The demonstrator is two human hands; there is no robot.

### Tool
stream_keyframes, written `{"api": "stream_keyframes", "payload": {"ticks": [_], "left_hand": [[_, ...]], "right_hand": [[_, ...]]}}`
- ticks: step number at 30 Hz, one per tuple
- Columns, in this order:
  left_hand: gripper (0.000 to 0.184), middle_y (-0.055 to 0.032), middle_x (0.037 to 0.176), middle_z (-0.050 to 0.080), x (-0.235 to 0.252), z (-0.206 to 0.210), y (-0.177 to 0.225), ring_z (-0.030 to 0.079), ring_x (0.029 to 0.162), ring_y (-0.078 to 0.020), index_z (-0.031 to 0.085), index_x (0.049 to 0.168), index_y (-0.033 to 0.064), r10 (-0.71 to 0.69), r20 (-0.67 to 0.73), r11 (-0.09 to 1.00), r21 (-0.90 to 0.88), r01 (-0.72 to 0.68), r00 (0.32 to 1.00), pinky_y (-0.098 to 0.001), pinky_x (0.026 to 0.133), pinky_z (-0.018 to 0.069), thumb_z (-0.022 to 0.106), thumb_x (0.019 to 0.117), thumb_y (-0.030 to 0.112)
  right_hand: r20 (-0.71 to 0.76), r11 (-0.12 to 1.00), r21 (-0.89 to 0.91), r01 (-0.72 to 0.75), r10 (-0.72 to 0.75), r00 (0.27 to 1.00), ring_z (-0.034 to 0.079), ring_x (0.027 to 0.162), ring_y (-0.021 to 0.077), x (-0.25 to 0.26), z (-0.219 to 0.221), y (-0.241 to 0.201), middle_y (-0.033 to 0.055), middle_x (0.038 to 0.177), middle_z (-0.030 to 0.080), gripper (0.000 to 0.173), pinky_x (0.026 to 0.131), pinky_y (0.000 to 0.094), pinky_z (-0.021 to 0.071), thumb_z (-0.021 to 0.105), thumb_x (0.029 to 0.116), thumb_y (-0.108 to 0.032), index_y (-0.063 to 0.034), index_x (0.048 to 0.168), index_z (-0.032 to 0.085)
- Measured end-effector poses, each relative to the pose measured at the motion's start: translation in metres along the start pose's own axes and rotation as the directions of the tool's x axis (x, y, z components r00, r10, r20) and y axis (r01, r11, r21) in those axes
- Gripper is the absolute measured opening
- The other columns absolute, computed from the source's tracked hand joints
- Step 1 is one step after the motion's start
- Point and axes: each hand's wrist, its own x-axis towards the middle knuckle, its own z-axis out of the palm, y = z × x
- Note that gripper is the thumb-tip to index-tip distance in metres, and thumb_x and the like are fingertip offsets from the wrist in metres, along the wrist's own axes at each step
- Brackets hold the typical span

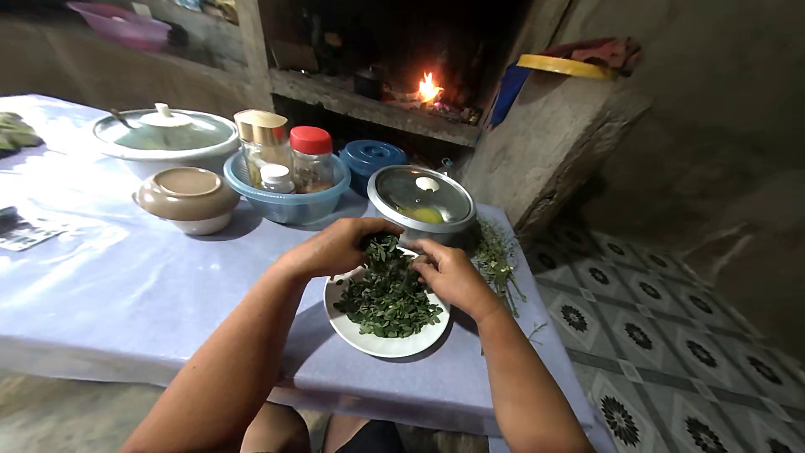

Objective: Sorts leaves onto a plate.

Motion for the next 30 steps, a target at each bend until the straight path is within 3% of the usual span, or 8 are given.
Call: {"api": "stream_keyframes", "payload": {"ticks": [5,9,12,17,21,23,26,30], "left_hand": [[0.051,0.0006,0.12,0.072,0.0,0.0,0.0,0.07,0.102,-0.0105,0.065,0.134,0.0174,0.025,0.041,1.0,-0.014,-0.025,0.999,-0.0368,0.091,0.0597,0.068,0.0894,-0.007],[0.05,-0.0014,0.122,0.071,-0.001,0.0,-0.001,0.07,0.101,-0.0125,0.064,0.135,0.0167,-0.039,0.164,0.999,0.035,0.033,0.986,-0.0374,0.091,0.0594,0.064,0.0922,-0.009],[0.043,-0.0012,0.125,0.07,-0.003,-0.001,-0.004,0.071,0.102,-0.014,0.066,0.132,0.0156,-0.068,0.24,0.996,0.067,0.054,0.968,-0.0376,0.092,0.0592,0.059,0.096,-0.007],[0.041,-0.0036,0.128,0.069,-0.006,-0.005,-0.002,0.071,0.106,-0.0169,0.066,0.131,0.0125,-0.091,0.275,0.995,0.059,0.078,0.957,-0.04,0.094,0.0588,0.058,0.096,-0.008],[0.043,-0.0028,0.126,0.069,-0.006,-0.007,0.001,0.071,0.106,-0.0167,0.066,0.131,0.0135,-0.063,0.26,0.998,0.043,0.054,0.964,-0.039,0.092,0.0598,0.056,0.0959,-0.009],[0.042,-0.0032,0.121,0.072,-0.006,-0.006,0.0,0.072,0.103,-0.0161,0.067,0.13,0.0125,-0.039,0.216,0.997,0.07,0.024,0.976,-0.0395,0.092,0.0596,0.055,0.096,-0.01],[0.039,-0.0022,0.114,0.075,-0.005,-0.004,-0.002,0.072,0.102,-0.0141,0.069,0.126,0.0119,-0.027,0.132,0.991,0.136,0.008,0.991,-0.0396,0.095,0.0579,0.052,0.0978,-0.009],[0.038,-0.0023,0.115,0.074,-0.001,-0.004,-0.003,0.071,0.103,-0.0169,0.071,0.125,0.0142,-0.03,0.075,0.966,0.259,0.01,0.997,-0.0446,0.096,0.0561,0.049,0.1002,-0.005]], "right_hand": [[0.157,0.979,-0.201,-0.027,0.06,0.986,0.072,0.099,0.0234,0.0,-0.002,-0.005,0.0087,0.114,0.073,0.037,0.092,0.0465,0.0578,0.05,0.1068,-0.011,-0.0149,0.143,0.058],[0.151,0.939,-0.343,-0.023,0.079,0.985,0.069,0.112,0.0283,0.0,-0.002,-0.006,0.011,0.121,0.071,0.031,0.098,0.0528,0.0537,0.053,0.1036,-0.006,-0.0128,0.13,0.067],[0.108,0.918,-0.396,-0.022,0.07,0.992,0.068,0.108,0.0281,0.0,-0.003,-0.004,0.0107,0.118,0.07,0.024,0.094,0.0514,0.0548,0.056,0.1025,-0.01,-0.011,0.12,0.072],[0.029,0.963,-0.235,0.132,-0.129,0.991,0.07,0.094,0.0205,-0.007,-0.003,0.0,0.0081,0.107,0.071,0.014,0.086,0.0432,0.0587,0.064,0.0996,-0.015,-0.0077,0.104,0.075],[0.093,0.938,-0.064,0.339,-0.333,0.938,0.068,0.096,0.0124,-0.011,0.003,-0.002,0.0059,0.103,0.07,0.015,0.089,0.0315,0.0584,0.065,0.0993,-0.018,-0.0073,0.101,0.076],[0.123,0.915,-0.108,0.389,-0.376,0.919,0.066,0.101,0.0147,-0.012,0.012,-0.003,0.0057,0.104,0.07,0.017,0.092,0.0336,0.056,0.065,0.0991,-0.021,-0.0093,0.102,0.077],[0.196,0.903,-0.236,0.359,-0.318,0.928,0.063,0.11,0.024,-0.012,0.024,-0.01,0.0096,0.108,0.069,0.023,0.098,0.0419,0.0522,0.068,0.0974,-0.028,-0.0099,0.108,0.076],[0.248,0.875,-0.359,0.324,-0.245,0.937,0.063,0.111,0.03,-0.009,0.038,-0.014,0.013,0.109,0.068,0.024,0.1,0.0493,0.0494,0.066,0.0976,-0.027,-0.0083,0.11,0.075]]}}
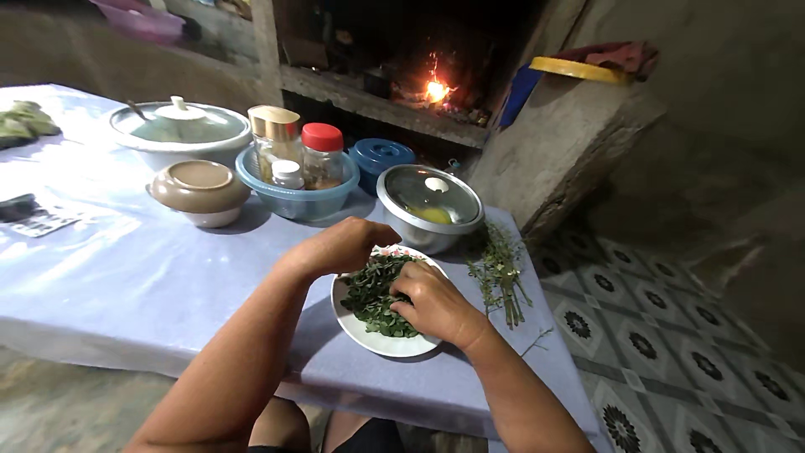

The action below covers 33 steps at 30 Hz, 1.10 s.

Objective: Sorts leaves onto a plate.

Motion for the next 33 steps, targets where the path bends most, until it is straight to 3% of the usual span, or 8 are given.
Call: {"api": "stream_keyframes", "payload": {"ticks": [4,8,11,16,19,24,30,33], "left_hand": [[0.034,-0.0036,0.113,0.074,0.002,-0.001,-0.003,0.071,0.102,-0.0172,0.071,0.125,0.0134,-0.005,-0.037,0.999,0.034,0.006,0.999,-0.0436,0.095,0.056,0.051,0.1012,-0.001],[0.024,-0.0023,0.108,0.075,-0.001,-0.003,-0.001,0.071,0.099,-0.0118,0.072,0.121,0.0116,0.028,-0.06,0.998,-0.061,-0.031,0.998,-0.0379,0.095,0.0569,0.056,0.1033,0.006],[0.017,0.0022,0.099,0.076,-0.002,-0.005,0.0,0.071,0.09,-0.0063,0.073,0.116,0.0138,0.03,-0.049,0.988,-0.149,-0.037,0.998,-0.0322,0.087,0.0587,0.061,0.1027,0.014],[0.03,0.0056,0.093,0.073,-0.003,-0.009,0.003,0.066,0.081,-0.0047,0.076,0.106,0.0174,0.008,-0.012,0.977,-0.214,-0.011,1.0,-0.034,0.076,0.0549,0.049,0.1086,0.028],[0.025,0.0054,0.093,0.072,-0.002,-0.007,0.001,0.065,0.08,-0.004,0.076,0.107,0.0177,0.014,-0.019,0.954,-0.301,-0.019,1.0,-0.0297,0.073,0.055,0.053,0.1069,0.028],[0.012,-0.0007,0.11,0.073,-0.001,0.002,0.004,0.071,0.096,-0.0134,0.073,0.106,0.0109,0.014,-0.011,0.907,-0.42,-0.018,1.0,-0.036,0.087,0.0603,0.072,0.0953,0.017],[0.004,-0.0013,0.105,0.073,0.001,0.005,0.008,0.071,0.092,-0.0122,0.071,0.097,0.0094,0.046,-0.056,0.902,-0.427,-0.066,0.997,-0.034,0.083,0.0605,0.069,0.0964,0.013],[0.005,-0.0025,0.106,0.073,0.0,0.004,0.008,0.071,0.09,-0.0131,0.071,0.097,0.0091,0.033,-0.062,0.898,-0.436,-0.056,0.998,-0.0348,0.08,0.061,0.068,0.0972,0.012]], "right_hand": [[-0.028,0.997,0.07,-0.037,0.039,0.999,0.065,0.108,0.0262,0.001,-0.003,0.0,0.0112,0.105,0.07,0.02,0.099,0.046,0.0512,0.062,0.0993,-0.021,-0.0074,0.104,0.076],[-0.143,0.936,0.342,-0.083,0.14,0.98,0.067,0.096,0.0157,-0.002,-0.014,0.008,0.0089,0.103,0.07,0.018,0.091,0.0336,0.0566,0.067,0.0982,-0.019,-0.0058,0.101,0.077],[-0.218,0.86,0.504,-0.082,0.219,0.951,0.067,0.092,0.0119,-0.003,-0.02,0.017,0.0073,0.1,0.069,0.012,0.085,0.0294,0.0577,0.072,0.0946,-0.015,-0.0046,0.098,0.077],[-0.277,0.744,0.667,-0.048,0.307,0.91,0.068,0.089,0.0118,-0.001,-0.021,0.028,0.0073,0.097,0.07,0.007,0.081,0.0288,0.0592,0.075,0.0915,-0.009,-0.0026,0.094,0.076],[-0.28,0.678,0.735,-0.024,0.336,0.899,0.067,0.088,0.0124,0.0,-0.019,0.031,0.007,0.096,0.07,0.007,0.081,0.0298,0.0593,0.076,0.091,-0.009,-0.0022,0.094,0.076],[-0.263,0.601,0.8,-0.01,0.366,0.893,0.067,0.087,0.0133,0.0,-0.018,0.03,0.0079,0.096,0.07,0.008,0.081,0.0297,0.0582,0.076,0.0912,-0.008,-0.0014,0.094,0.075],[-0.265,0.596,0.803,0.005,0.35,0.898,0.067,0.085,0.013,0.001,-0.015,0.03,0.0077,0.096,0.071,0.007,0.079,0.03,0.0581,0.074,0.0918,-0.007,-0.001,0.095,0.075],[-0.28,0.616,0.788,0.008,0.348,0.895,0.068,0.095,0.0157,0.002,-0.016,0.029,0.0091,0.108,0.071,0.015,0.087,0.0344,0.0583,0.067,0.0982,-0.009,-0.0023,0.11,0.073]]}}
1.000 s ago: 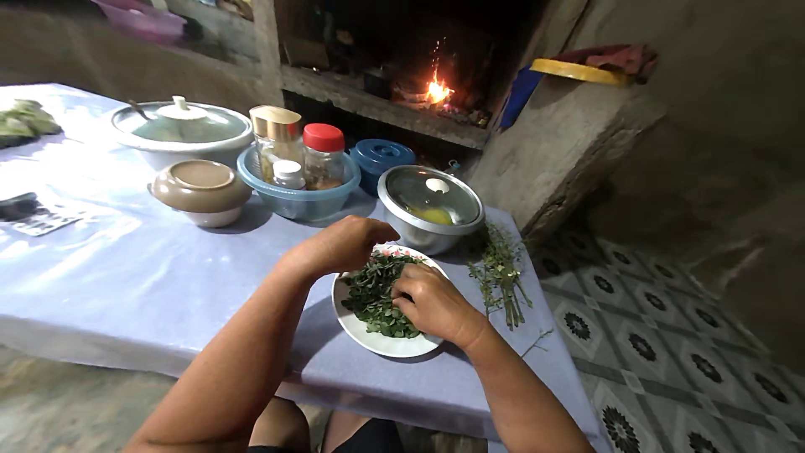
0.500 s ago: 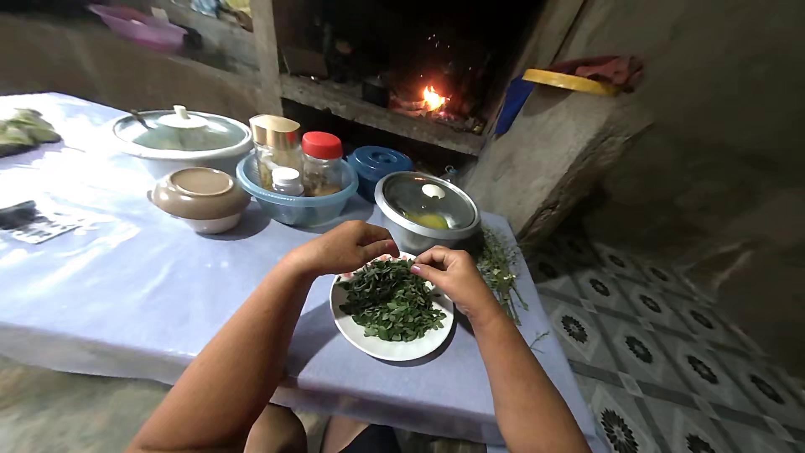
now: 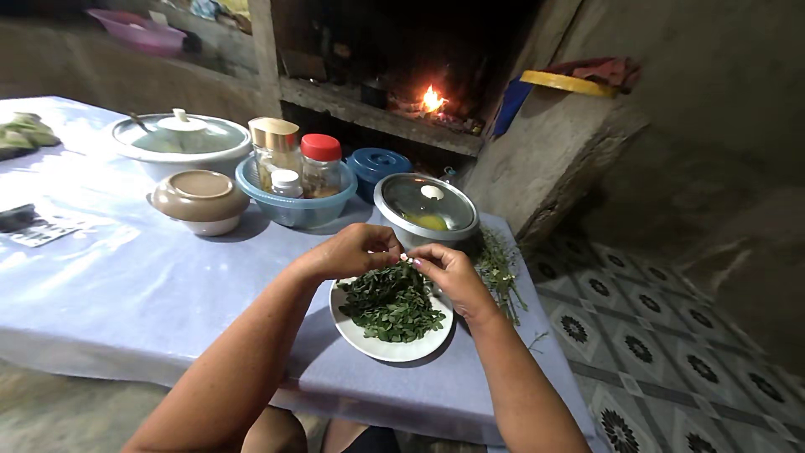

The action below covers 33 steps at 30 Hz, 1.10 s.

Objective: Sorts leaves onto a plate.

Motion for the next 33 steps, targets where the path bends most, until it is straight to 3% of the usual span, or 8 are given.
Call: {"api": "stream_keyframes", "payload": {"ticks": [4,7,10,20,28,33], "left_hand": [[0.005,-0.0014,0.104,0.073,0.0,0.0,0.0,0.07,0.088,-0.0125,0.071,0.097,0.0099,-0.019,0.0,1.0,0.012,0.019,1.0,-0.0343,0.079,0.0606,0.069,0.0976,0.014],[0.005,-0.0016,0.096,0.073,0.001,0.002,0.001,0.07,0.084,-0.0125,0.071,0.098,0.0092,-0.03,-0.012,0.999,0.027,0.031,0.999,-0.0343,0.076,0.0604,0.069,0.0976,0.014],[0.005,-0.0025,0.099,0.073,0.002,0.004,0.002,0.071,0.086,-0.0129,0.071,0.098,0.0081,-0.03,-0.028,0.999,0.021,0.03,0.999,-0.0342,0.079,0.0609,0.07,0.0967,0.013],[0.007,-0.0028,0.097,0.072,0.002,0.006,-0.003,0.07,0.087,-0.0135,0.071,0.098,0.0084,-0.009,-0.05,0.996,0.083,0.013,0.999,-0.037,0.08,0.0603,0.07,0.0965,0.015],[0.01,-0.0016,0.108,0.072,0.0,-0.003,-0.007,0.07,0.097,-0.0124,0.075,0.099,0.0103,0.038,-0.093,0.99,0.139,-0.025,0.995,-0.036,0.089,0.0599,0.071,0.0967,0.019],[0.013,-0.0008,0.111,0.071,0.003,0.008,-0.003,0.069,0.099,-0.0113,0.075,0.101,0.0114,0.118,-0.069,0.987,0.117,-0.11,0.991,-0.0339,0.089,0.0592,0.078,0.0895,0.016]], "right_hand": [[-0.034,0.998,0.049,0.036,-0.034,0.999,0.069,0.101,0.018,0.001,0.002,0.002,0.0106,0.111,0.072,0.023,0.092,0.037,0.0571,0.054,0.1058,-0.013,-0.0016,0.118,0.069],[-0.04,0.997,0.06,0.056,-0.054,0.998,0.069,0.093,0.0147,-0.001,0.01,-0.001,0.0087,0.103,0.071,0.02,0.086,0.0333,0.0584,0.065,0.1004,-0.014,-0.0012,0.116,0.067],[-0.053,0.997,0.044,0.059,-0.057,0.997,0.068,0.084,0.0123,-0.002,0.019,-0.001,0.0076,0.095,0.07,0.024,0.079,0.0305,0.0597,0.075,0.0929,-0.011,-0.0012,0.113,0.065],[-0.086,0.991,0.08,0.103,-0.096,0.992,0.066,0.082,0.0127,0.0,0.022,0.007,0.0077,0.091,0.069,0.007,0.077,0.0296,0.0582,0.07,0.0932,-0.001,-0.0006,0.1,0.068],[-0.05,0.963,0.268,-0.012,0.026,0.998,0.072,0.085,0.0167,0.002,0.017,0.005,0.0117,0.09,0.074,0.009,0.083,0.0329,0.0605,0.069,0.0938,0.001,0.003,0.102,0.069],[-0.068,0.963,0.266,-0.033,0.053,0.996,0.07,0.079,0.014,0.001,0.018,0.004,0.0087,0.084,0.071,0.014,0.08,0.0327,0.0597,0.072,0.0915,0.001,0.0025,0.103,0.065]]}}
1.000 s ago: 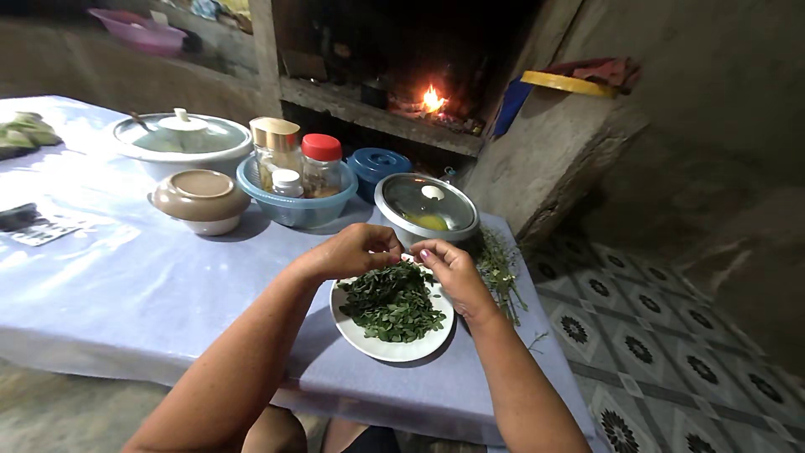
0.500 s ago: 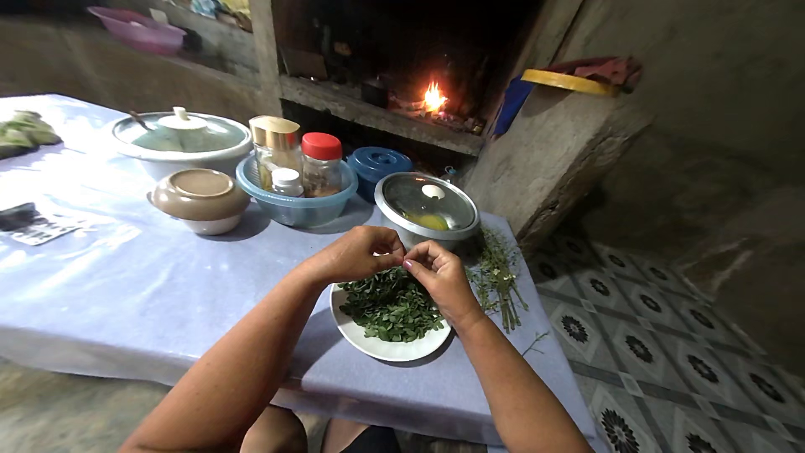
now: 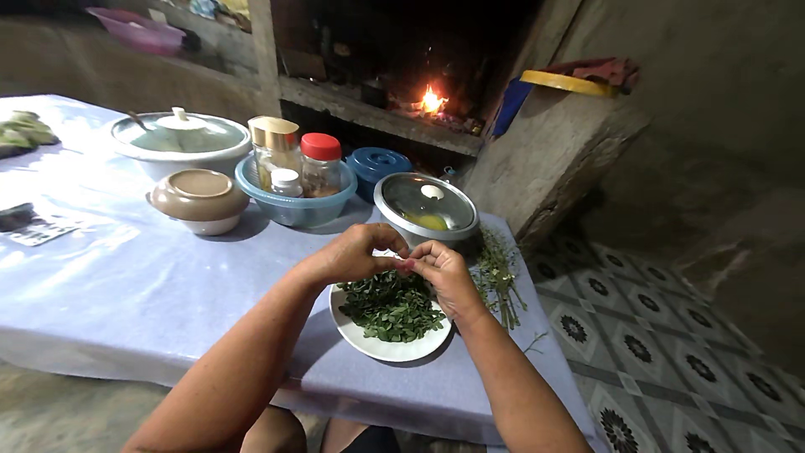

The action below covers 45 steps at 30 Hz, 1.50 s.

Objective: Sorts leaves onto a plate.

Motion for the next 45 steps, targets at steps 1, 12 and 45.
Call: {"api": "stream_keyframes", "payload": {"ticks": [1,12,45], "left_hand": [[0.011,-0.0007,0.111,0.071,0.0,0.002,0.002,0.069,0.099,-0.0109,0.075,0.1,0.0112,0.004,-0.002,1.0,-0.001,-0.004,1.0,-0.0332,0.088,0.059,0.077,0.0892,0.014],[0.001,-0.0002,0.106,0.072,0.0,0.005,0.002,0.068,0.1,-0.0114,0.073,0.091,0.0122,0.04,-0.005,0.993,0.108,-0.04,0.999,-0.035,0.09,0.0576,0.074,0.0908,0.013],[0.01,-0.0046,0.129,0.064,0.003,0.008,-0.006,0.063,0.114,-0.0152,0.071,0.091,0.0115,0.064,-0.024,0.978,0.198,-0.058,0.998,-0.0379,0.095,0.0556,0.074,0.0913,0.021]], "right_hand": [[-0.005,1.0,-0.016,0.001,-0.001,1.0,0.069,0.078,0.0126,0.0,0.0,0.0,0.0075,0.083,0.07,0.013,0.079,0.0315,0.0591,0.073,0.0914,0.0,0.0019,0.102,0.065],[0.021,0.994,-0.099,0.043,-0.041,0.999,0.069,0.079,0.0127,0.001,0.002,0.003,0.0076,0.086,0.071,0.014,0.079,0.0311,0.0594,0.073,0.0926,-0.003,0.001,0.104,0.066],[0.074,0.996,-0.086,-0.019,0.025,0.997,0.075,0.094,0.0232,-0.001,0.0,-0.005,0.0171,0.107,0.074,0.046,0.091,0.0409,0.0611,0.061,0.1015,-0.005,-0.0018,0.146,0.05]]}}
